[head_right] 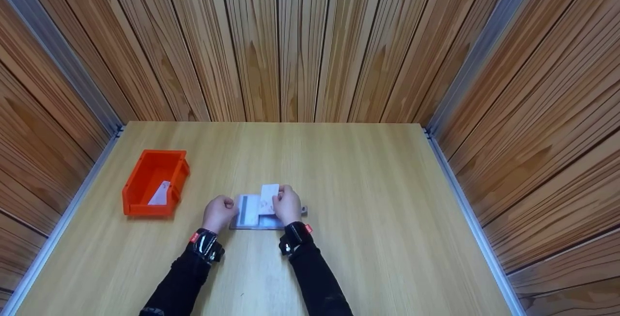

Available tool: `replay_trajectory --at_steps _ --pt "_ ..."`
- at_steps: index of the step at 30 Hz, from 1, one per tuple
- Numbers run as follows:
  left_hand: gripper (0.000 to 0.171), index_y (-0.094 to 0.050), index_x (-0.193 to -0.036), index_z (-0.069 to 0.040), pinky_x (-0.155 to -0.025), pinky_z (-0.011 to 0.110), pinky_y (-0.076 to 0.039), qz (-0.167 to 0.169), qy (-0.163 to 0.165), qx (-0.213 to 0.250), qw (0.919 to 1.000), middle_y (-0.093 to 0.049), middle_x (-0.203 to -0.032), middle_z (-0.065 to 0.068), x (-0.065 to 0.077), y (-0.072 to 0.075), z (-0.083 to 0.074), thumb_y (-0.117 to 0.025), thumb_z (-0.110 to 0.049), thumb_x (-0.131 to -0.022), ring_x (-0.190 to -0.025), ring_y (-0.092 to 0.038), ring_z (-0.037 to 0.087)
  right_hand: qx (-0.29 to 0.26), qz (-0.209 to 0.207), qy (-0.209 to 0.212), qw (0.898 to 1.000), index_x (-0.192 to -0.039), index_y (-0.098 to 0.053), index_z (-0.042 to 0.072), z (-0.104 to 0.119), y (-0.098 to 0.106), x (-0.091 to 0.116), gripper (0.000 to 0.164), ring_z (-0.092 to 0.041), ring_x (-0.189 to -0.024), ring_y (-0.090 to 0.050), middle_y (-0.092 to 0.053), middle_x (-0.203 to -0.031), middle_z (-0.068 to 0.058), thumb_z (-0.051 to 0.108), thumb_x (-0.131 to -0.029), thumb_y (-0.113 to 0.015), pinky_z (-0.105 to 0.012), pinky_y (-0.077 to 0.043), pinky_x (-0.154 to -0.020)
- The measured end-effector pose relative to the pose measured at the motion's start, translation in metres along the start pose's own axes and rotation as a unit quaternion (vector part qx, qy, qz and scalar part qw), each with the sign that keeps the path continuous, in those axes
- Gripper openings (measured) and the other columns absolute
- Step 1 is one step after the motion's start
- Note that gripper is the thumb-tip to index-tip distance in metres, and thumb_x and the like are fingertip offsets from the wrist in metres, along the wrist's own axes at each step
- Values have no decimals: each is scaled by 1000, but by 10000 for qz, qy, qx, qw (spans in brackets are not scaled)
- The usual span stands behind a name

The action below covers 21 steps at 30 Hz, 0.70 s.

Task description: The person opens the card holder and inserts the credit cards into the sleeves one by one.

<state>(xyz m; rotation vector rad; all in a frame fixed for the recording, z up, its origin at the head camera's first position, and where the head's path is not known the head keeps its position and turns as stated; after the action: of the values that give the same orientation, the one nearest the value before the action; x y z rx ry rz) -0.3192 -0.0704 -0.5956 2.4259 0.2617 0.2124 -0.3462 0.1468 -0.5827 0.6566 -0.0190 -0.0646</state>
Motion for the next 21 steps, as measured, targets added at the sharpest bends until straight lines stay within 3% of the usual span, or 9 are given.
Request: replay_trajectory --at_steps 6,21 --pt "23 -67 -99 9 -86 47 -49 162 64 -159 9997 -68 -98 22 1 -2 1 -67 -1 -78 -96 -63 38 88 -54 102 9999 -111 -64 -1 0 -1 1 25 -20 -81 -62 -66 -86 -1 9 -88 -67 -39 -45 -76" --pt "21 -66 -97 8 -85 47 -49 233 -6 -266 9994 -67 -97 21 -1 -6 1 -66 2 -77 -94 -63 37 68 -69 83 9999 -109 -62 -3 -3 -7 0 25 -19 -78 -59 -62 -83 -2 7 -87 -68 -38 -46 -76"
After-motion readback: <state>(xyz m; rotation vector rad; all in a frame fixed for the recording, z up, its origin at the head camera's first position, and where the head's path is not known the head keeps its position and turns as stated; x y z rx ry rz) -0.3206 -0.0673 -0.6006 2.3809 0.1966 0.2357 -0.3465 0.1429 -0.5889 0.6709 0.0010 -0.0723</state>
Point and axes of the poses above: each hand's wrist, its own x-axis away from the middle knuckle, its own y-axis out of the back of the hand, z = x × y, the point moved 8 cm from there along -x, towards the middle knuckle
